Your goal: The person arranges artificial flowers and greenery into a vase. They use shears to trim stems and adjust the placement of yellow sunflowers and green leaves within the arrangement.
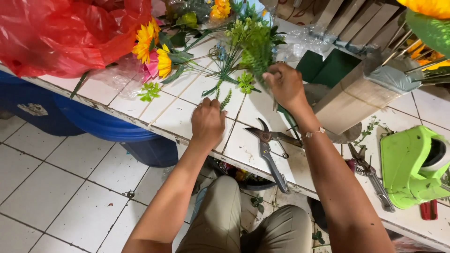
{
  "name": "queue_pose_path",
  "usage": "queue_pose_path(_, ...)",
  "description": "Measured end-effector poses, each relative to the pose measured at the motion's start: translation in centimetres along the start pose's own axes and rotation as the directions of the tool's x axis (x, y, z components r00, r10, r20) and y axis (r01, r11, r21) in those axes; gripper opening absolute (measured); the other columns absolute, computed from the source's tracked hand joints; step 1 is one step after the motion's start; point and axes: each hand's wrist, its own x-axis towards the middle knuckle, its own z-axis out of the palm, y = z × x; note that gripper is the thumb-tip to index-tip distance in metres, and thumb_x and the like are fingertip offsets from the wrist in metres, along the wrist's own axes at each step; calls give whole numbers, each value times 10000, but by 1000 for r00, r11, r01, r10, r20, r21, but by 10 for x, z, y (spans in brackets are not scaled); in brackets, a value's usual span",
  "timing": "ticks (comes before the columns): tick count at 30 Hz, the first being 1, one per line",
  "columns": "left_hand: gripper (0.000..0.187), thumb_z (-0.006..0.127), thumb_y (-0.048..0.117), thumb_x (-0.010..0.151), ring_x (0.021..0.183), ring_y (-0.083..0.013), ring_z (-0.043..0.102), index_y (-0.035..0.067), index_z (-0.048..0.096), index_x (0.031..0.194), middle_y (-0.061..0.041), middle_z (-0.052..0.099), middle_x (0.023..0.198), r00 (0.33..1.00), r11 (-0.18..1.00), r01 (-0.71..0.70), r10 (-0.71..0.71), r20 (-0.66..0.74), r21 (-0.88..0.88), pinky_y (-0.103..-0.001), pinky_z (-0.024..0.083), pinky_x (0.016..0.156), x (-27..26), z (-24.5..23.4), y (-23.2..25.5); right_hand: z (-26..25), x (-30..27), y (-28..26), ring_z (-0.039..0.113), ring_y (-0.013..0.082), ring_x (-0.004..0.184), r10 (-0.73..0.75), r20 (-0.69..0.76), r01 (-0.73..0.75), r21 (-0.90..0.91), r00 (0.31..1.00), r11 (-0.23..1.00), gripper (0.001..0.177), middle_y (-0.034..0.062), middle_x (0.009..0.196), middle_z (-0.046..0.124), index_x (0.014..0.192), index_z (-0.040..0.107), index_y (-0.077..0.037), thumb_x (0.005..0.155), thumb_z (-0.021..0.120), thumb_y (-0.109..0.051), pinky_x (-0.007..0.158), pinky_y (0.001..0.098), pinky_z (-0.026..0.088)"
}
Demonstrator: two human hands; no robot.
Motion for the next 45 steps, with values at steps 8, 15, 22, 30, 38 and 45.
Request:
queue_pose_path(8, 108, 602, 110, 951, 670, -360, 676, 37, 657, 894, -118, 600, 718, 973, 962, 79, -132, -192, -263, -447, 554, 615, -12, -9, -3, -22, -39, -11, 737, 356, 774, 145, 192, -104, -207, 971, 973, 177, 141, 841, 726, 1050, 775, -74, 970, 677, -197, 686, 458, 589)
queue_pose_path(15, 98, 601, 125, 964, 684, -339, 672, 47, 635, 915, -105, 595, 713, 949, 938, 96, -188, -255, -334, -425, 550, 615, -11, -11, -5, -49, -57, -86, 728, 497, 917, 349, 433, -279, -219, 831, 935, 428, 264, 923, 756, 1166, 734, -16, 1034, 558, -383, 815, 614, 567)
queue_pose_path(22, 262, 714, 136, 905, 927, -349, 597, 29, 678, 1142, -124, 570, 1006, 963, 963, 42, -110, -245, -267, -461, 507, 822, -10, -41, 19, -28, -70, -34, 721, 462, 940, 345, 261, -332, -93, 902, 939, 266, 219, 928, 750, 1163, 737, -69, 998, 604, -229, 801, 582, 574)
queue_pose_path(30, 270, 694, 177, 995, 967, -136, 692, 69, 725, 1240, -103, 697, 1077, 994, 304, 102, -77, 82, -947, -275, 592, 819, -6, -37, 76, -61, -108, -103, 444, 84, 425, 291, 367, -463, 782, 884, 418, 174, 88, 617, 550, 926, 643, 6, 1039, 560, -98, 345, 189, 356)
queue_pose_path(38, 195, 638, 207, 1002, 648, -105, 696, 34, 666, 1086, -69, 695, 842, 904, 22, 333, -291, 313, -943, -211, 625, 592, 44, -1, 68, -65, -110, -107, 372, 78, 372, 401, 392, -506, 831, 828, 233, 158, 92, 569, 486, 940, 607, 8, 1047, 536, -82, 274, 193, 293)
queue_pose_path(45, 281, 606, 296, 1041, 673, -123, 733, 39, 702, 1104, -97, 729, 899, 896, 54, 436, -124, 427, -898, -234, 657, 592, 35, 1, 77, -70, -111, -101, 398, 75, 366, 410, 390, -483, 862, 825, 153, 185, 87, 570, 482, 1084, 611, 48, 1051, 506, -100, 264, 191, 336)
